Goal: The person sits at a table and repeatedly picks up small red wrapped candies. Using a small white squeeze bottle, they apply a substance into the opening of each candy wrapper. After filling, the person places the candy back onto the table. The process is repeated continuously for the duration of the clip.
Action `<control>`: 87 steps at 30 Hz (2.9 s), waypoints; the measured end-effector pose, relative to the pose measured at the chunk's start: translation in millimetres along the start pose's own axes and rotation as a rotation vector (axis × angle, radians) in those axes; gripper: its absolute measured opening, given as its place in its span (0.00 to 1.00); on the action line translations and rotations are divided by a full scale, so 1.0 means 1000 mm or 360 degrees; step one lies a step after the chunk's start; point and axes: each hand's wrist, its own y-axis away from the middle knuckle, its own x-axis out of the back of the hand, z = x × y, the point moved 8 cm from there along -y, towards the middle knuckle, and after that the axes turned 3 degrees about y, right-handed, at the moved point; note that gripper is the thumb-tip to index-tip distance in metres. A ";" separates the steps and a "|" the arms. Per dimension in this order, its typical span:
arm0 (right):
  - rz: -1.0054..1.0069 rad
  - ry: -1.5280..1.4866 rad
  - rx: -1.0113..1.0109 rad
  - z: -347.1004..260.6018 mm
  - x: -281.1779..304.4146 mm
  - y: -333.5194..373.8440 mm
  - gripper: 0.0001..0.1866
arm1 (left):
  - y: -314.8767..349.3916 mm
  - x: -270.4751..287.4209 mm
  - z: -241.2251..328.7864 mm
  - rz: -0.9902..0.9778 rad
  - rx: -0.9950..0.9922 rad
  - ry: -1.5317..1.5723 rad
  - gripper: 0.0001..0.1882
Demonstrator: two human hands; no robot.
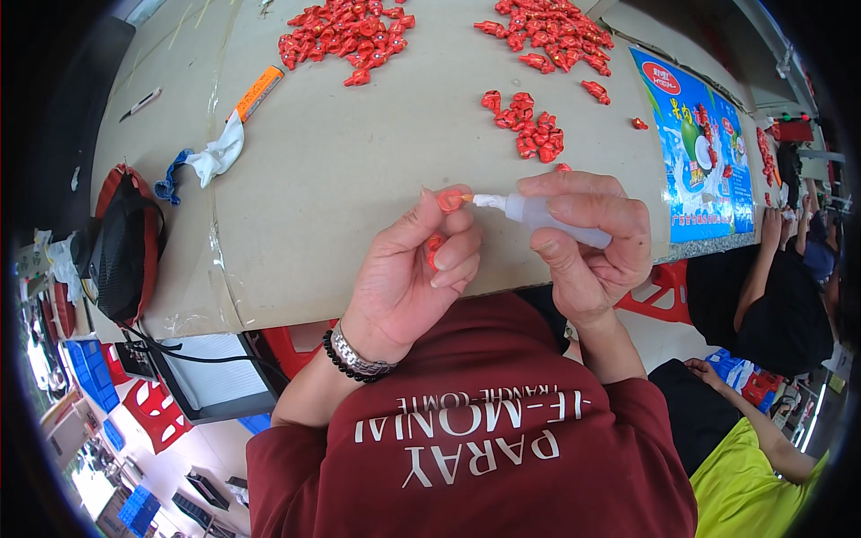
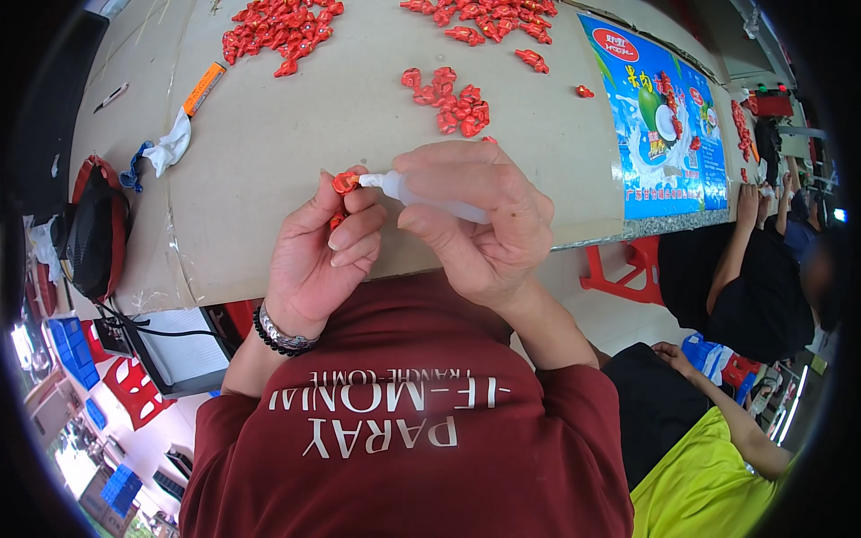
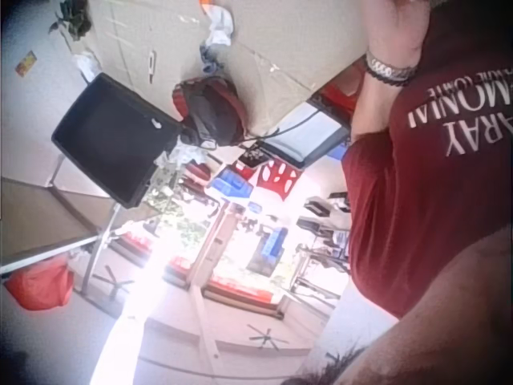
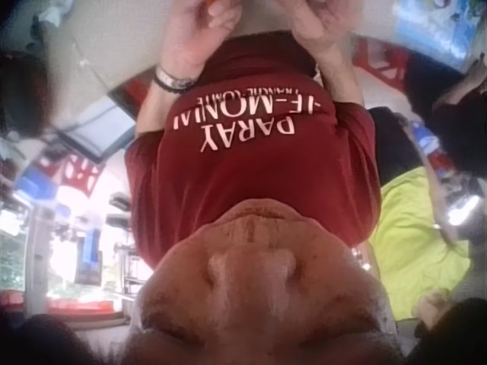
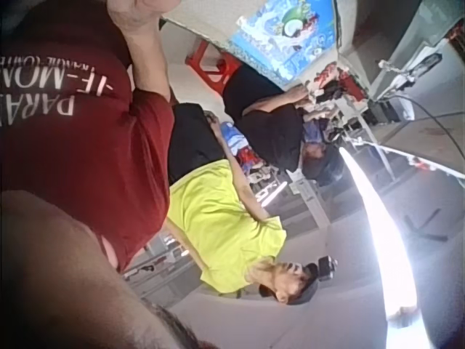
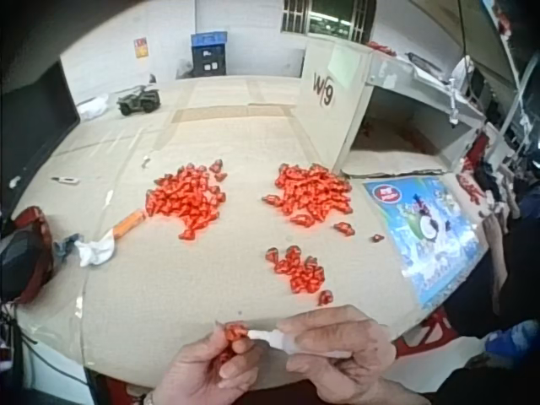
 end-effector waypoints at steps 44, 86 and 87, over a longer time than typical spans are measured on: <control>0.0013 0.0058 0.0102 -0.012 0.006 0.000 0.15 | 0.005 -0.010 0.022 -0.0148 -0.0454 -0.0485 0.09; -0.0266 0.1751 -0.0796 0.052 0.050 0.007 0.13 | 0.005 -0.001 0.015 -0.0152 -0.0290 -0.0507 0.09; -0.0302 0.1790 -0.0804 0.053 0.047 0.008 0.14 | 0.005 -0.001 0.015 -0.0148 -0.0285 -0.0517 0.09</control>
